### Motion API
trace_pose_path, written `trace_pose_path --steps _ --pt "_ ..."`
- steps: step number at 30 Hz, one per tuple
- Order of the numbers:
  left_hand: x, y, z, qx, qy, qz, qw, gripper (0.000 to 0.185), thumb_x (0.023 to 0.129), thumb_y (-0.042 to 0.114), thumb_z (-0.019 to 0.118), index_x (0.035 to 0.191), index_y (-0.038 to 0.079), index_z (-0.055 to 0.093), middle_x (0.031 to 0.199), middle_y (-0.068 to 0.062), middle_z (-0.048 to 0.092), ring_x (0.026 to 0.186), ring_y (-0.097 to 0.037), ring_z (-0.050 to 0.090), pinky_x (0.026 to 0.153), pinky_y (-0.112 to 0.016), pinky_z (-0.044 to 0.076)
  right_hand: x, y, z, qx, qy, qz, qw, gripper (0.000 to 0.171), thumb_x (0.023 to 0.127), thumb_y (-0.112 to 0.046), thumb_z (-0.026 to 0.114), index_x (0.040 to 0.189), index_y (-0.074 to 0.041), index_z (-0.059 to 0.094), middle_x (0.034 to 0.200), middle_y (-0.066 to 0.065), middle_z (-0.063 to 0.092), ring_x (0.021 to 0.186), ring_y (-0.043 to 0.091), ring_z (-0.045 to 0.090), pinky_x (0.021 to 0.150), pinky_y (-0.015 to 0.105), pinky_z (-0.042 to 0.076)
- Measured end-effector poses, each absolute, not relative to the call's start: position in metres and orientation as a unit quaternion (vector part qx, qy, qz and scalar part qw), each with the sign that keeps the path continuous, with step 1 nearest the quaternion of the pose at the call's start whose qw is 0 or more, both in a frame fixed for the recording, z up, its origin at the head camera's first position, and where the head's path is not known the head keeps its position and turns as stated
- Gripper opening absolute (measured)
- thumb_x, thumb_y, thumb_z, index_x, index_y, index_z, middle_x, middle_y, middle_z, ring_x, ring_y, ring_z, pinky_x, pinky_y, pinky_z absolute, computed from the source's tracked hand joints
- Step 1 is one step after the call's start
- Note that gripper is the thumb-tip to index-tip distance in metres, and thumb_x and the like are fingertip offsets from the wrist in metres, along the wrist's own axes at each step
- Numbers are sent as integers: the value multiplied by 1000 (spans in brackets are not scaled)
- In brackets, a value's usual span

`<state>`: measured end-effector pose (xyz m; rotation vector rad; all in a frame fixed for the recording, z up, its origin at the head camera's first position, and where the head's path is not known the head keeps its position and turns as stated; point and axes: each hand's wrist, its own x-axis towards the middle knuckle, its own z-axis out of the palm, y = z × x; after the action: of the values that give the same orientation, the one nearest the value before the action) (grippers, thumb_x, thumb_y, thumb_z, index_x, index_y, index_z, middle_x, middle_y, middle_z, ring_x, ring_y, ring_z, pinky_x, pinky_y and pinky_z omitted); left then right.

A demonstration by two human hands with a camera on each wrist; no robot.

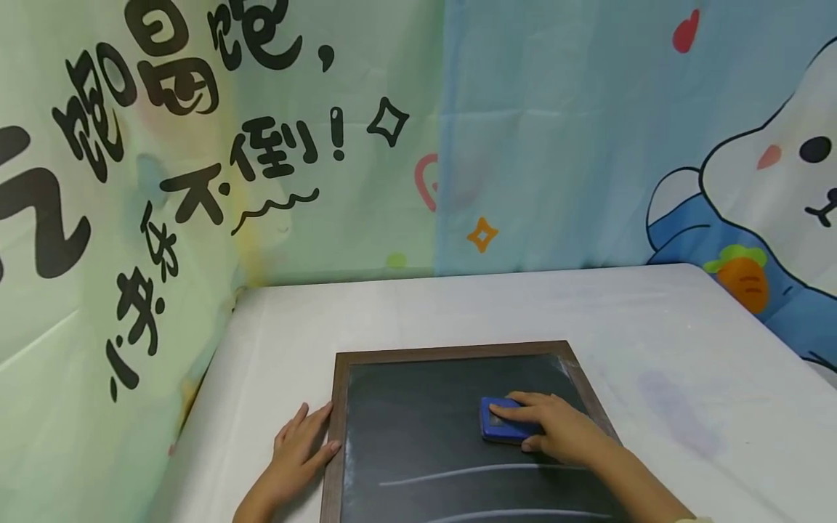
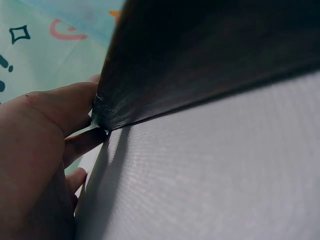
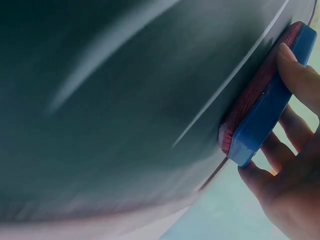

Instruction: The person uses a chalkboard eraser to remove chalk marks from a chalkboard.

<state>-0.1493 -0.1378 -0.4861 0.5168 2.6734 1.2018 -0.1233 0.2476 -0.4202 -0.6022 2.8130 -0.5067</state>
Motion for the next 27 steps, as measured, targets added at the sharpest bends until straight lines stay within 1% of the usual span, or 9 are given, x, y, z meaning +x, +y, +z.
trace_pose_path --steps 3,8,18,27 --pt "-147 -140 -487 172 895 402 82 57 91 28 54 137 1 36 141 -21 37 135 -44 13 101 -60 3 -119 267 -423 -200 958 -175 108 60 74 -17 73 129 -24 53 128 23 50 112 49 48 87 62 38" --pt "-145 -140 -489 171 895 403 85 57 91 28 54 137 1 36 141 -21 37 135 -45 13 101 -61 3 -114 289 -426 -186 956 -189 121 60 74 -15 73 130 -22 53 128 26 49 109 54 47 82 60 42" --pt "-145 -138 -493 176 892 409 73 57 90 29 55 137 3 37 141 -19 39 135 -44 14 101 -59 3 -112 295 -427 -177 959 -189 118 60 73 -16 73 129 -23 53 127 27 48 110 55 46 82 60 42" --pt "-148 -139 -488 185 893 403 71 57 90 27 54 138 3 36 139 -20 41 135 -45 13 102 -60 3 -91 301 -431 -192 952 -202 123 63 72 -17 73 131 -26 51 127 29 47 108 56 45 78 60 44"
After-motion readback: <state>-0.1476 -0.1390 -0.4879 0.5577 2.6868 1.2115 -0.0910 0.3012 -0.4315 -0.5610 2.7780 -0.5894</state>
